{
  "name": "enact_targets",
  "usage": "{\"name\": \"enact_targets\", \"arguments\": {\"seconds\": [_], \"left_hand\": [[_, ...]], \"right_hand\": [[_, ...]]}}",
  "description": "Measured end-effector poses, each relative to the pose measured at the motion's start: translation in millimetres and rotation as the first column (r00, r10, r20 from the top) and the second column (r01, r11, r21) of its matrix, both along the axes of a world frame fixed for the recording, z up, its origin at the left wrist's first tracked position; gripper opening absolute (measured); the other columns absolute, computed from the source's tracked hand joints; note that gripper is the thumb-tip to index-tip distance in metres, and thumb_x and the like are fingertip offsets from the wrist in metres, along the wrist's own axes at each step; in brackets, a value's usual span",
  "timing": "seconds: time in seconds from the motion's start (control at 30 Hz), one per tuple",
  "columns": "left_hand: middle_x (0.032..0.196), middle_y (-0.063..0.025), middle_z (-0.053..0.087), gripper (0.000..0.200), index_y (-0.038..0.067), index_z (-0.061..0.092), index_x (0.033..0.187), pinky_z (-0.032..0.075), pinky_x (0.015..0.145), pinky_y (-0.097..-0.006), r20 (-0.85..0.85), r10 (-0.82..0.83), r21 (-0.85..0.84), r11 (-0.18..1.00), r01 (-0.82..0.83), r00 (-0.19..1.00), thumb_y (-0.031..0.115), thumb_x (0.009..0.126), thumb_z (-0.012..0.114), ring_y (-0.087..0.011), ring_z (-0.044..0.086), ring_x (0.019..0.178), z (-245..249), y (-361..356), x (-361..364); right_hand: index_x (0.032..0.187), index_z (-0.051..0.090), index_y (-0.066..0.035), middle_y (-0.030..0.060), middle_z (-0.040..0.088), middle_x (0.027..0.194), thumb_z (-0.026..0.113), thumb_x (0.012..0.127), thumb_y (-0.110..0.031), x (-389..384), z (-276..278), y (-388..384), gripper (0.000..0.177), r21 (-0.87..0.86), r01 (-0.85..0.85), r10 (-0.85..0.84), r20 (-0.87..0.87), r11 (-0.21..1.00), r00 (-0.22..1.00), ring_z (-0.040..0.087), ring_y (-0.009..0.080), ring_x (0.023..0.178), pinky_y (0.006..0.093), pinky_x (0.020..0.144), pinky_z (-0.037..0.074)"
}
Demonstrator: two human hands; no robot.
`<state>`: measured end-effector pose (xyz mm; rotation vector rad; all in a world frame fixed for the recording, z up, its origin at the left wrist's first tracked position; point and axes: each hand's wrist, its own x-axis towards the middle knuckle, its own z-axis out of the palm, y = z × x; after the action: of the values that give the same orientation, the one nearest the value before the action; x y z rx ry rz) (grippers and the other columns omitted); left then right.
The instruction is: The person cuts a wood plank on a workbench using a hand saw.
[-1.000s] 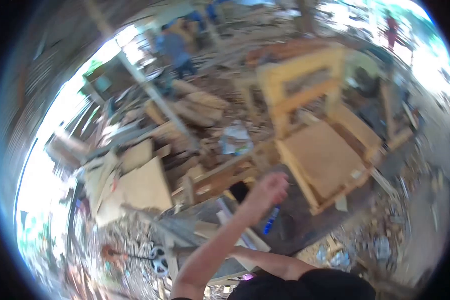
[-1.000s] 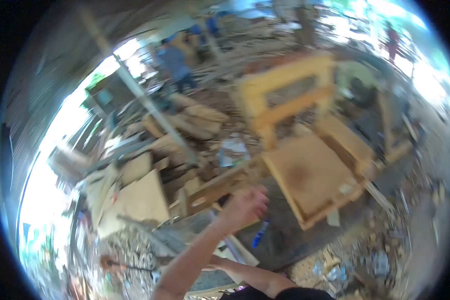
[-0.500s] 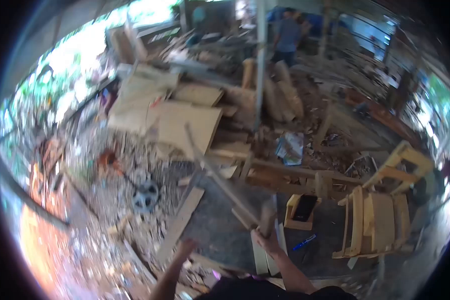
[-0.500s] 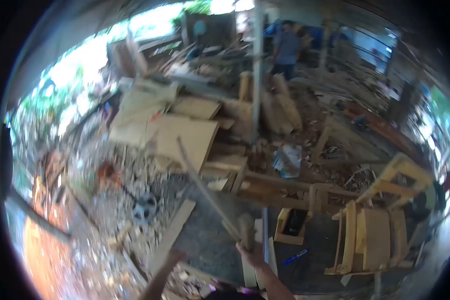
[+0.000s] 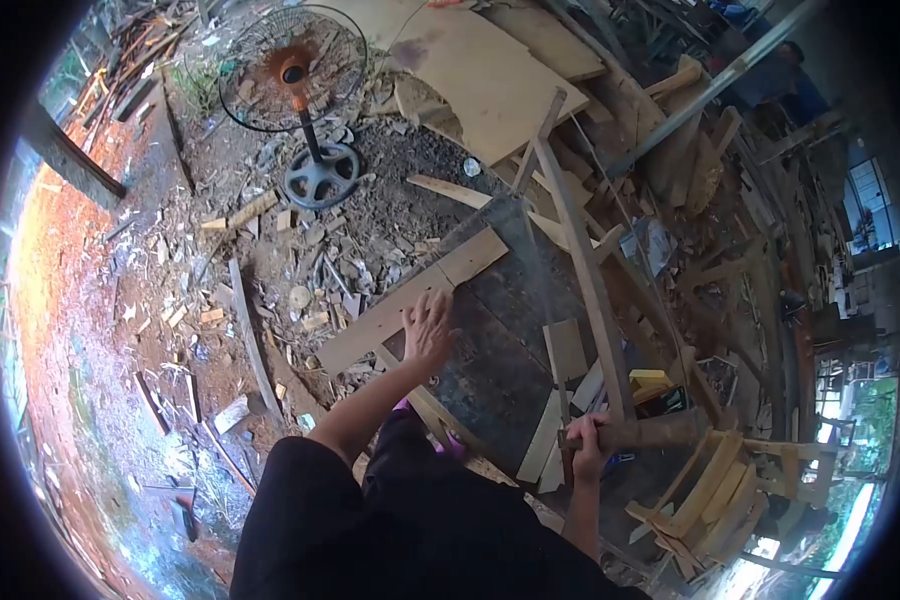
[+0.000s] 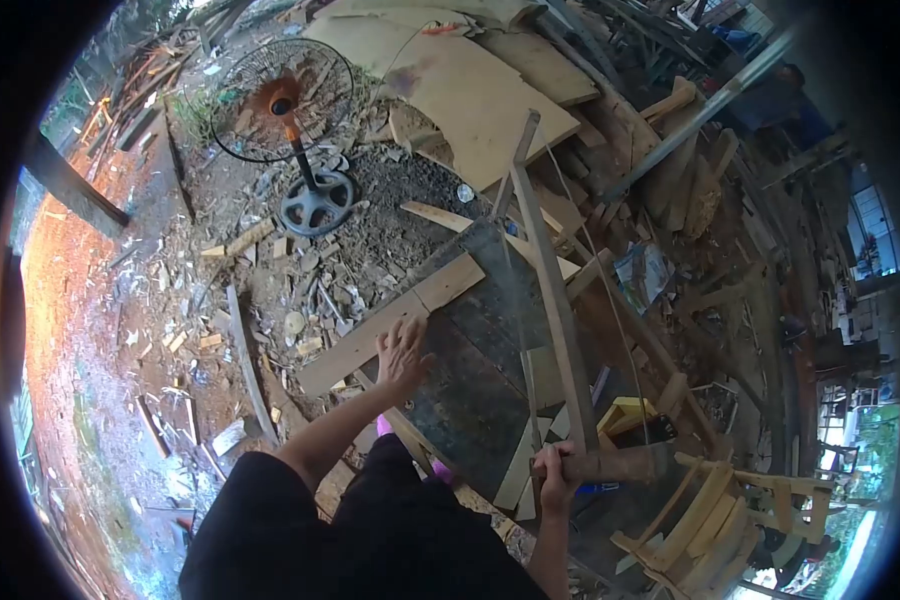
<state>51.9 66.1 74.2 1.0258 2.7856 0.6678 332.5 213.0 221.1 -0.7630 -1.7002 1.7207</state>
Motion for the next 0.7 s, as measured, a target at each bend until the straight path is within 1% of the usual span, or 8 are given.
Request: {"name": "enact_targets", "arguments": {"seconds": [0.07,0.2,0.33,0.37,0.4,0.6,0.67,0.7], "left_hand": [[0.157,-0.0085,0.033,0.081,0.009,0.035,0.153,0.028,0.110,-0.0577,-0.019,-0.054,-0.021,0.998,0.054,0.998,0.039,0.086,0.070,-0.0347,0.027,0.145,-5.9,11.6,-15.4],[0.159,-0.0066,0.030,0.083,0.009,0.033,0.154,0.025,0.112,-0.0591,-0.041,-0.067,0.013,0.998,0.068,0.997,0.043,0.087,0.069,-0.0337,0.025,0.146,-11.9,15.2,-46.3],[0.158,-0.0082,0.031,0.085,0.009,0.036,0.152,0.024,0.111,-0.0574,-0.063,0.014,0.093,0.996,-0.008,0.998,0.045,0.084,0.072,-0.0348,0.028,0.143,-9.7,-1.0,-61.7],[0.157,-0.0083,0.032,0.085,0.009,0.036,0.151,0.025,0.111,-0.0565,-0.006,0.076,0.042,0.996,-0.075,0.997,0.046,0.083,0.072,-0.0353,0.029,0.142,-9.3,-3.0,-61.9],[0.157,-0.0084,0.033,0.086,0.009,0.036,0.151,0.025,0.110,-0.0556,0.047,0.140,-0.013,0.990,-0.140,0.989,0.046,0.083,0.073,-0.0357,0.029,0.142,-7.7,-4.7,-60.5],[0.149,-0.0086,0.041,0.087,0.011,0.036,0.151,0.028,0.108,-0.0557,0.087,0.134,0.044,0.989,-0.138,0.987,0.043,0.081,0.075,-0.0370,0.038,0.133,-15.1,0.5,-66.7],[0.143,-0.0086,0.046,0.084,0.012,0.038,0.150,0.029,0.107,-0.0569,0.131,0.103,-0.017,0.995,-0.101,0.986,0.041,0.080,0.075,-0.0373,0.041,0.130,-9.4,9.0,-75.7],[0.142,-0.0088,0.047,0.083,0.012,0.038,0.149,0.030,0.106,-0.0574,0.107,0.080,-0.002,0.997,-0.081,0.991,0.039,0.080,0.075,-0.0373,0.042,0.129,-11.3,14.4,-78.2]], "right_hand": [[0.094,0.050,-0.005,0.0037,0.052,0.071,0.051,0.099,-0.006,-5.4,6.3,-5.6,0.006,0.085,0.012,-0.016,0.043,0.996,0.999,0.053,0.0143,0.065,0.0331,0.069,0.047],[0.093,0.051,-0.006,0.0026,0.055,0.073,0.052,0.099,-0.005,-10.4,9.2,-11.8,0.006,0.062,0.013,-0.014,0.017,0.998,1.000,0.053,0.0119,0.067,0.0308,0.070,0.047],[0.094,0.051,-0.005,0.0038,0.054,0.072,0.052,0.099,-0.007,-14.0,10.5,-21.6,0.006,0.076,0.056,-0.061,0.066,0.995,0.996,0.053,0.0134,0.067,0.0323,0.071,0.047],[0.094,0.050,-0.005,0.0046,0.053,0.071,0.051,0.099,-0.009,-13.6,9.7,-23.8,0.007,0.059,0.062,-0.067,0.087,0.996,0.994,0.053,0.0144,0.067,0.0334,0.072,0.047],[0.094,0.050,-0.005,0.0046,0.053,0.071,0.051,0.099,-0.009,-13.0,7.5,-26.2,0.007,0.063,0.069,-0.074,0.080,0.996,0.994,0.053,0.0144,0.067,0.0334,0.072,0.047],[0.099,0.052,-0.006,0.0034,0.053,0.074,0.053,0.100,-0.011,-18.8,10.6,-34.8,0.005,-0.079,0.041,-0.048,-0.086,0.996,0.995,0.052,0.0142,0.067,0.0321,0.070,0.044],[0.098,0.055,-0.006,0.0025,0.054,0.071,0.053,0.096,0.003,-30.9,12.8,-39.3,0.009,-0.086,0.238,-0.249,-0.153,0.967,0.956,0.050,0.0102,0.055,0.0277,0.050,0.039],[0.098,0.055,-0.006,0.0025,0.054,0.071,0.053,0.096,0.003,-31.4,14.4,-39.2,0.009,-0.071,0.247,-0.256,-0.201,0.967,0.946,0.050,0.0102,0.055,0.0277,0.050,0.039]]}}
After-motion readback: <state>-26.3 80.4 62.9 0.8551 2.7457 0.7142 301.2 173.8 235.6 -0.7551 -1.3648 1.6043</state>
